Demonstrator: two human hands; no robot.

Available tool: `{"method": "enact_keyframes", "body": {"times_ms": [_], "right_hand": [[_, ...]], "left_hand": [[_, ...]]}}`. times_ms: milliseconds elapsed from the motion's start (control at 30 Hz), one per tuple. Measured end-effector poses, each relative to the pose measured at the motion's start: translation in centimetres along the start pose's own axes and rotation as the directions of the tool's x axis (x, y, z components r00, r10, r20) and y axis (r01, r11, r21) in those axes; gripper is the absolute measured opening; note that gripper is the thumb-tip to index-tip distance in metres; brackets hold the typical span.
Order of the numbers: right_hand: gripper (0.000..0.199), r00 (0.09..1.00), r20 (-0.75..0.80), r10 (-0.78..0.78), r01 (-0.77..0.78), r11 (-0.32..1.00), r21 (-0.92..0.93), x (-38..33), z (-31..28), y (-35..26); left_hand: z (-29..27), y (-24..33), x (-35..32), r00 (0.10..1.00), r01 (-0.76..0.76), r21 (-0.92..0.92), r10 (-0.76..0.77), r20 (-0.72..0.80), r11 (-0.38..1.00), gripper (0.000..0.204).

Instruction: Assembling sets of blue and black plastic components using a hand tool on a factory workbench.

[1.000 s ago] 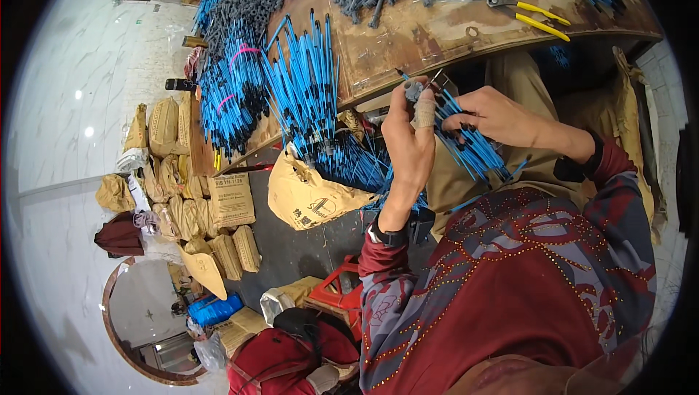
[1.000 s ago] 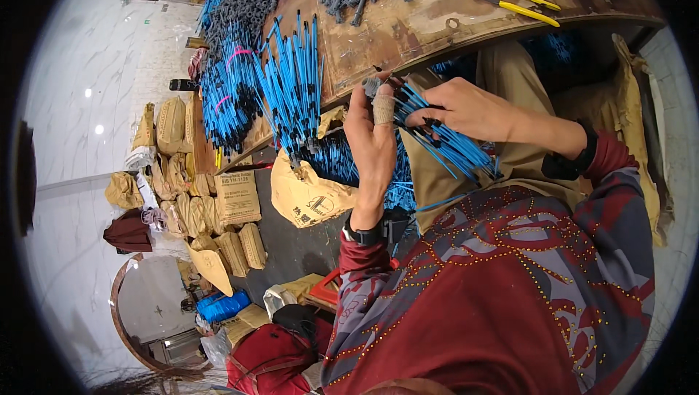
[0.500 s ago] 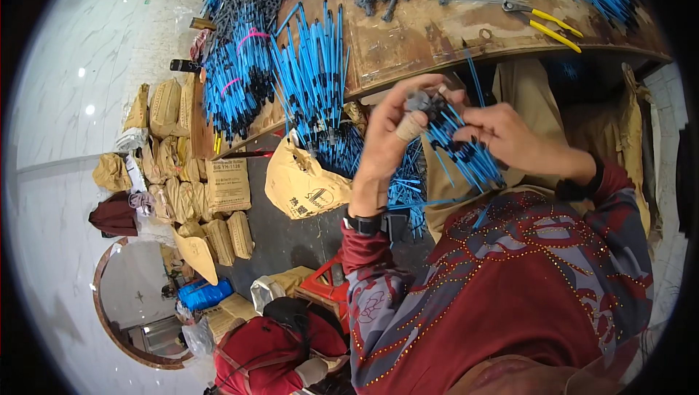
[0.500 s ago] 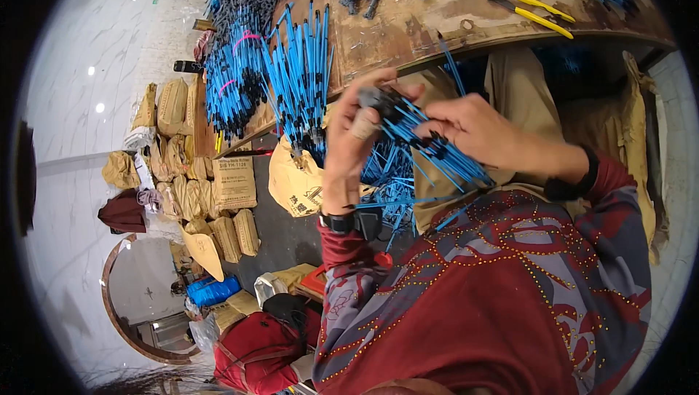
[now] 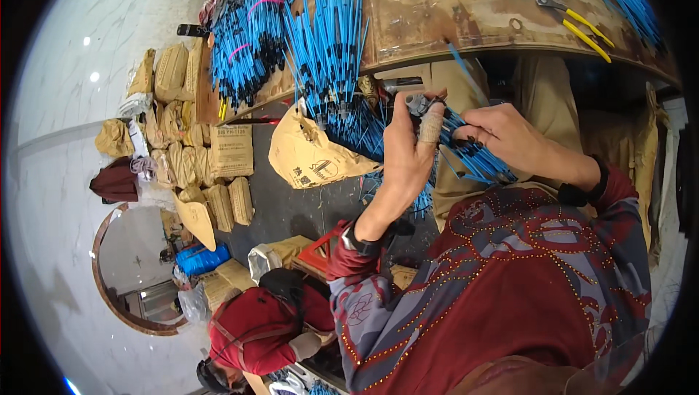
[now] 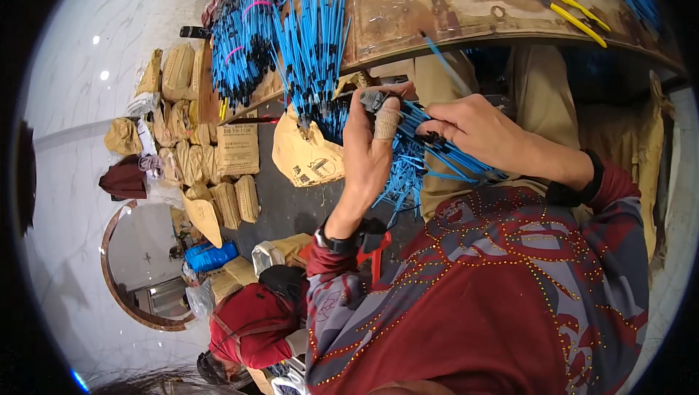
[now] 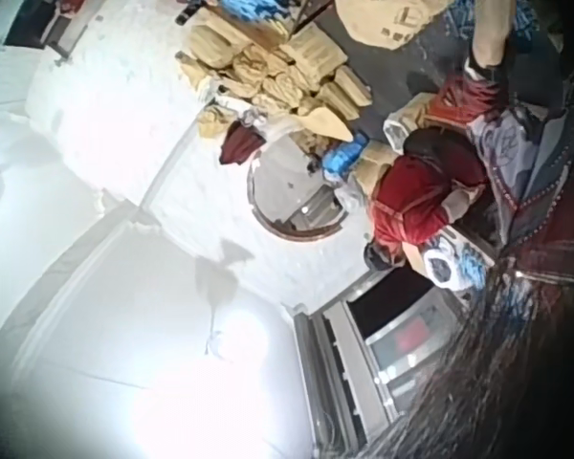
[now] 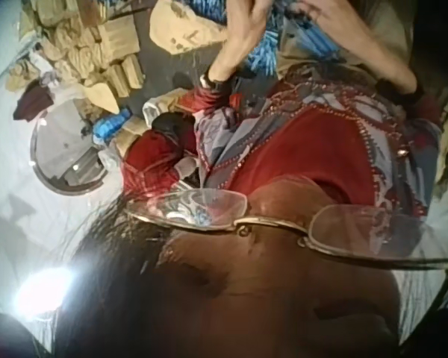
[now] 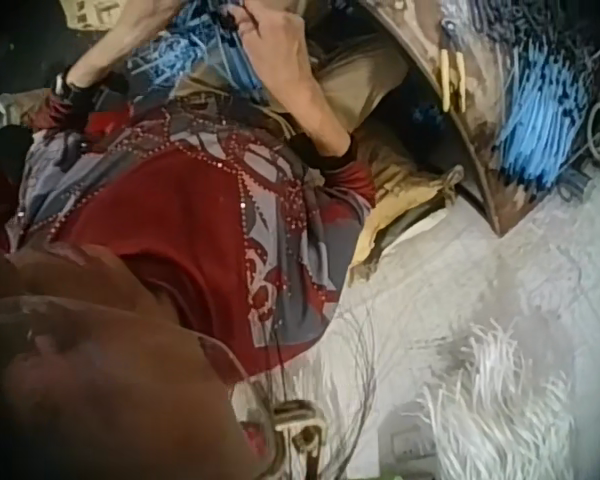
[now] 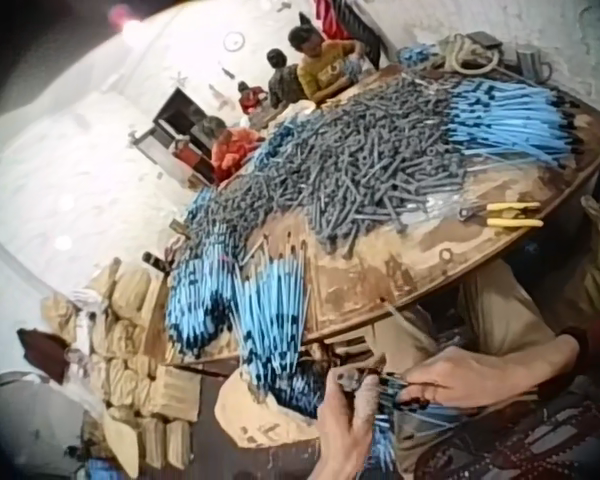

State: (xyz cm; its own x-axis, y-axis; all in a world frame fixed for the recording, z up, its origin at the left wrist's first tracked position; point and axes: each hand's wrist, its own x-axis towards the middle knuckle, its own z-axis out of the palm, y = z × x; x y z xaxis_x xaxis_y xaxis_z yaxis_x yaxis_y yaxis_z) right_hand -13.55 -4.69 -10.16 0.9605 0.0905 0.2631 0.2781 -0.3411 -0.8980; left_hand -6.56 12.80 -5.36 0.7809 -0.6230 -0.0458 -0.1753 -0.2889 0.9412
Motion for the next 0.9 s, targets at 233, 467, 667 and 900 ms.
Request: {"method": "enact_keyframes", "body": {"times_ms": [233, 467, 667, 900], "right_hand": [[0.014, 0.991, -0.132, -0.015, 0.04, 0.98, 0.194, -0.6, 1.9, -0.1], [0.011, 0.999, -0.045, -0.024, 0.029, 0.994, 0.108, -0.1, 1.5, 0.5], [0.01, 0.973, -0.196, -0.123, 0.101, 0.988, -0.12, -0.5, 1.3, 0.4], [0.009, 0.97, -0.229, -0.082, 0.028, 0.973, -0.23, -0.6, 0.8, 0.8]], "left_hand": [[-0.9, -1.3, -1.0, 0.994, -0.107, -0.132, 0.106, -0.015, 0.985, 0.025], [-1.6, -0.6, -1.0, 0.993, 0.029, -0.241, -0.001, 0.117, 0.97, 0.031], [-1.8, 0.1, 2.6, 0.934, 0.068, -0.362, 0.068, 0.35, 0.93, 0.03], [2.0, -0.1, 3.2, 0.998, 0.063, -0.335, -0.069, -0.005, 0.94, 0.016]]}}
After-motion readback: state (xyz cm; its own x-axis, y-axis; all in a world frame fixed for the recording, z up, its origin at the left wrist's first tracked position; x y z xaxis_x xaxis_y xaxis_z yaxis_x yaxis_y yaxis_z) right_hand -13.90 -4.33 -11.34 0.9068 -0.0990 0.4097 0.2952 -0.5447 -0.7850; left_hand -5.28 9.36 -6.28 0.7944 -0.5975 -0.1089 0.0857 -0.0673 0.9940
